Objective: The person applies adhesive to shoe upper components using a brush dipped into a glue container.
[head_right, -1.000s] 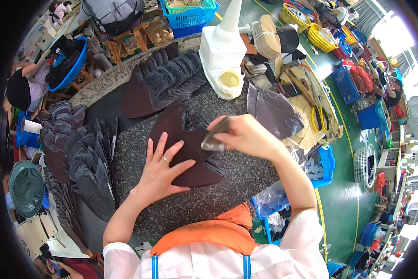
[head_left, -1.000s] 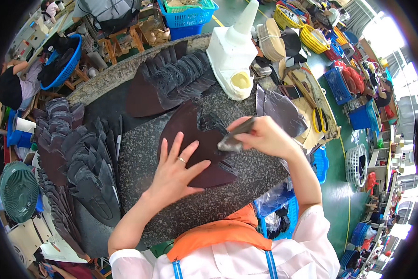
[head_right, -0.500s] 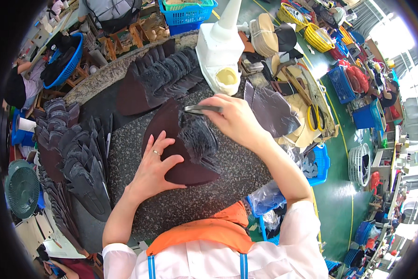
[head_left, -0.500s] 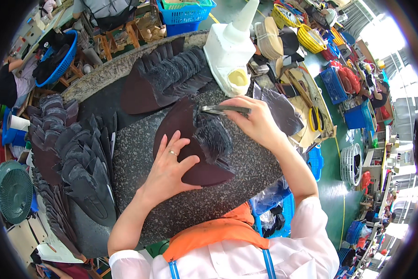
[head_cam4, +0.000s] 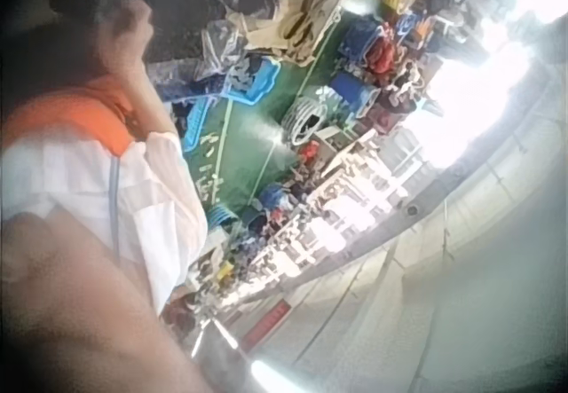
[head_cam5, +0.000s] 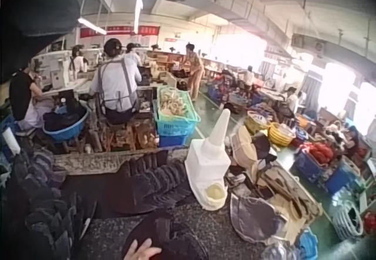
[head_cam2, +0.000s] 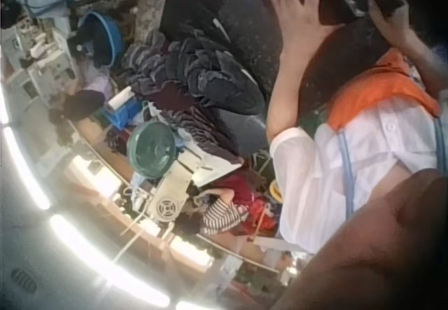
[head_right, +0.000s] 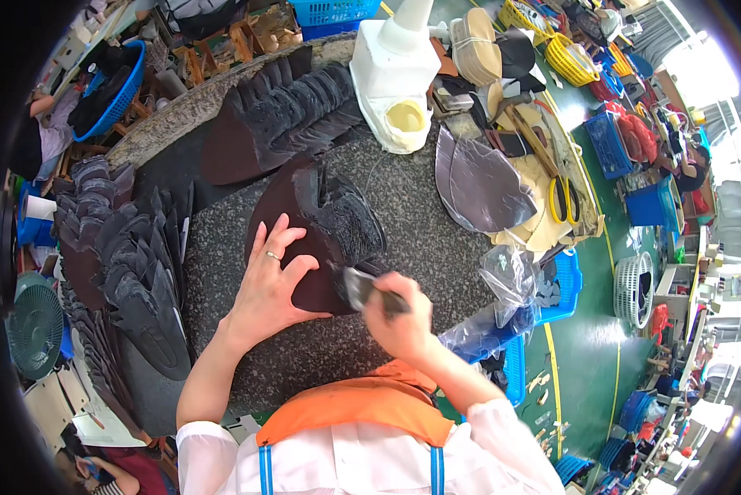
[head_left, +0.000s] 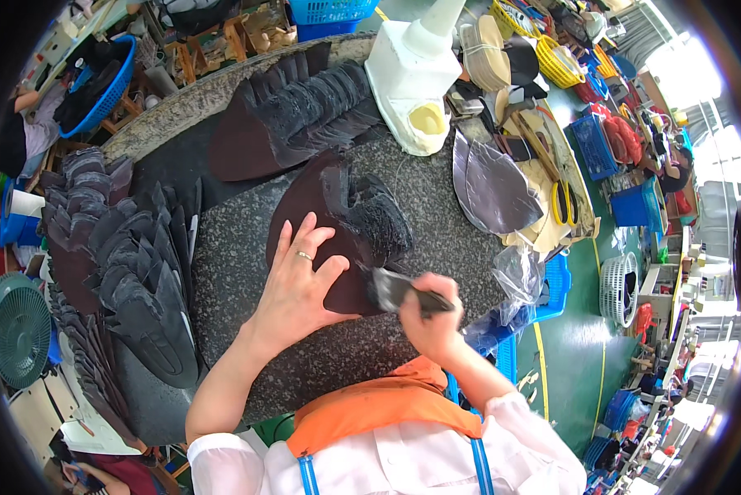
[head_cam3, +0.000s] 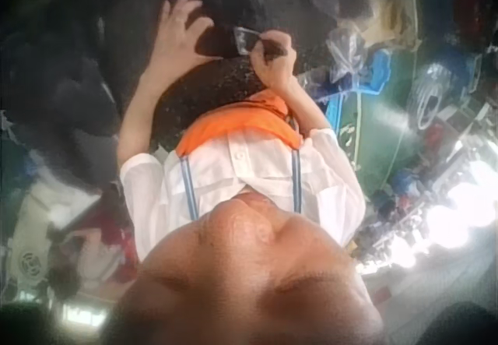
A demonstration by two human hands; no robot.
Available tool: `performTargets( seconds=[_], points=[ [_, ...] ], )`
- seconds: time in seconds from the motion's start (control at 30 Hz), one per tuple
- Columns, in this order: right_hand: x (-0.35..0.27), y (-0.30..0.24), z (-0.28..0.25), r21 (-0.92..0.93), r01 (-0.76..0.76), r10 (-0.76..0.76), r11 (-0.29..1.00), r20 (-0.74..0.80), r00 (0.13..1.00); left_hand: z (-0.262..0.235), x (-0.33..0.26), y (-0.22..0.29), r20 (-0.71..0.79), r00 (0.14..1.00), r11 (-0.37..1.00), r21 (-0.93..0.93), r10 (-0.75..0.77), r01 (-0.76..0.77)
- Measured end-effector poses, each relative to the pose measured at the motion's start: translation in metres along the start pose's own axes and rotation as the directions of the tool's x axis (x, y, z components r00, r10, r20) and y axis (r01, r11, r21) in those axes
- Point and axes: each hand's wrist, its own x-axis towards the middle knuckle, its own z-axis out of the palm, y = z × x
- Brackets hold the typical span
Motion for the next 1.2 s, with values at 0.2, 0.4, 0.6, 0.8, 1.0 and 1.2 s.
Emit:
performTargets(
  seconds=[0.2,0.4,0.6,0.8,1.0,1.2],
  points=[
    [0.084,-0.005,-0.051,0.252,-0.344,0.392,0.905,-0.176,0.903,-0.02,-0.005,-0.007,0.134,0.989,0.996,-0.045,-0.066,0.072],
    [0.215,0.104,-0.019,-0.255,0.012,-0.001,0.967,0.041,0.999,-0.066,0.005,-0.032,-0.061,0.911,0.363,-0.926,-0.407,0.1],
    [0.227,0.087,0.004,-0.335,0.025,0.032,0.942,0.164,0.986,-0.096,0.011,-0.08,-0.544,0.773,0.906,-0.412,-0.326,0.093],
    [0.209,0.09,-0.008,-0.419,0.266,-0.195,0.868,0.206,0.959,-0.053,0.03,-0.137,-0.54,0.825,0.974,0.038,-0.169,0.224],
    [0.205,0.08,-0.016,-0.396,0.163,-0.114,0.904,0.145,0.983,-0.043,0.027,-0.158,-0.405,0.893,0.966,0.077,-0.197,0.248],
    [0.184,0.054,-0.058,0.235,-0.598,0.494,0.766,0.378,0.783,-0.041,0.019,-0.017,0.019,0.999,0.997,0.074,0.029,-0.031]
  ],
)
